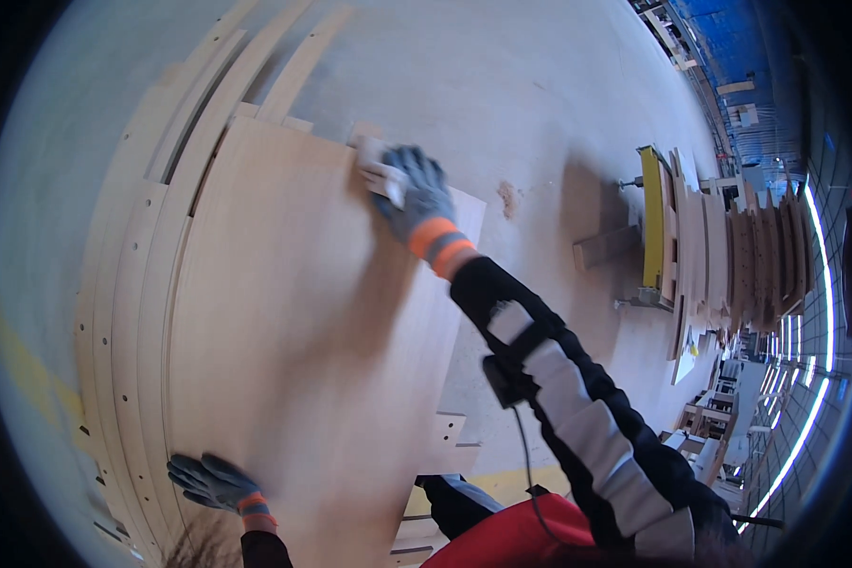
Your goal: Cleaning large wood panels by wiping them with a cloth and using a scraper to remove surface debris.
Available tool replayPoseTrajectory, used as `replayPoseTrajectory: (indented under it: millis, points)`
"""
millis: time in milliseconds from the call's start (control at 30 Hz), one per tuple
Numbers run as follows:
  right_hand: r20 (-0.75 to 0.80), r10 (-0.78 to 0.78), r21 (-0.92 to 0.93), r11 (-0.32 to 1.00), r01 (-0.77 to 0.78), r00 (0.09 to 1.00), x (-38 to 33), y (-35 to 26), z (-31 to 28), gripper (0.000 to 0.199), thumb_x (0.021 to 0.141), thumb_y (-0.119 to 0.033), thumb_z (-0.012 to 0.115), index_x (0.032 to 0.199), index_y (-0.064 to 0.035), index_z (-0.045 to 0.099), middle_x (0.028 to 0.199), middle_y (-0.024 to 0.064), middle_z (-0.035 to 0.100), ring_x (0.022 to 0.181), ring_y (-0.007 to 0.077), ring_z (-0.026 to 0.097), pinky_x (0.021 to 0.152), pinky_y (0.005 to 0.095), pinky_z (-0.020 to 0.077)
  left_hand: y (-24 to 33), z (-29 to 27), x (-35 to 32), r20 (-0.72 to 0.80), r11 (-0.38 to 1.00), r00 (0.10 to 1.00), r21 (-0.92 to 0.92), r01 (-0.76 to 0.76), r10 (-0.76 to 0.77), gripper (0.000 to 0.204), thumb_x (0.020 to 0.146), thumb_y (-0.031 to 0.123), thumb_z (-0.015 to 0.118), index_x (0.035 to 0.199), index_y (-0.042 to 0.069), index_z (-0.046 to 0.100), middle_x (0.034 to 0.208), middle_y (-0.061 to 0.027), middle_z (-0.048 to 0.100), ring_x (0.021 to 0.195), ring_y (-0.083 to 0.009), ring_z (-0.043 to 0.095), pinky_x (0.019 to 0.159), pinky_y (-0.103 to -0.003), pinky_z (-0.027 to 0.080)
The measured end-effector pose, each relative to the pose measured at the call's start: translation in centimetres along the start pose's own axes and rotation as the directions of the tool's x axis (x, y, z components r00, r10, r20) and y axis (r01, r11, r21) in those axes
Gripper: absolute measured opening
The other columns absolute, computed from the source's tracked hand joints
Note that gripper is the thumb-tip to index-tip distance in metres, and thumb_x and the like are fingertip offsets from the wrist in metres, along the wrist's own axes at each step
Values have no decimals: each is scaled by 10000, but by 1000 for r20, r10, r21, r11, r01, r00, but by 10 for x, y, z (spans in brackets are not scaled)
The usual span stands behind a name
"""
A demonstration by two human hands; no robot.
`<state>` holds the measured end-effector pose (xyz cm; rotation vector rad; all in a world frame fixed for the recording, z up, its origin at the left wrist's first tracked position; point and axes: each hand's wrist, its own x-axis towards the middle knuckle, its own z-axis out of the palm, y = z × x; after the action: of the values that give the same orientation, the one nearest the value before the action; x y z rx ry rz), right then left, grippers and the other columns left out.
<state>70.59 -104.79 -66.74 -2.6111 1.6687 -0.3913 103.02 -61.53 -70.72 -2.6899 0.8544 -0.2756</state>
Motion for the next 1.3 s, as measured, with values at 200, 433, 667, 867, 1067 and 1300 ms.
replayPoseTrajectory:
  millis: [200,433,667,867,1067,1300]
  points:
    - [533,638,-288,754,-590,555,-218,234,-62,399,923,-400,496,1150,-78,557,1197,196,600,1188,395,510,983,434,412,37,-4,-9,-12,995,1000,-104,-4,3,625,1016,499,209,1524,136,219,1583,-79,215,1463,-236,188,1144,-477,188]
    - [764,529,134,429,-894,368,-476,180,-185,596,906,-507,564,1269,-36,540,1170,172,635,1109,304,578,971,390,416,-77,57,12,215,930,959,-355,-99,185,536,1047,335,254,1529,117,171,1587,-71,196,1452,-231,211,1169,-430,186]
    - [933,320,-69,606,-793,164,-611,125,-339,737,908,-646,420,1318,-43,525,1274,227,579,1276,354,476,1074,370,334,-107,-133,-212,589,592,636,-768,246,499,560,972,491,410,1322,72,537,1283,-185,580,1220,-332,533,1049,-393,397]
    - [898,396,90,258,-962,190,-690,123,-460,691,858,-571,622,1207,24,576,1059,103,655,926,207,619,848,332,487,-274,-271,-440,579,571,549,-794,211,603,448,949,355,531,1258,37,588,1261,-169,609,1192,-279,572,1013,-352,427]
    - [911,345,170,183,-968,225,-749,130,-577,708,846,-549,654,1233,34,548,1112,113,652,979,217,634,890,345,494,-487,-218,-686,852,344,515,-513,787,91,329,919,335,573,1024,40,676,799,-55,655,695,-193,611,646,-328,496]
    - [841,409,240,304,-922,354,-809,154,-616,729,834,-597,636,1243,2,564,1045,71,645,904,185,598,823,321,482,-511,-264,-748,997,59,43,-39,997,-71,232,894,376,558,856,148,565,673,-27,568,520,-187,519,467,-345,362]
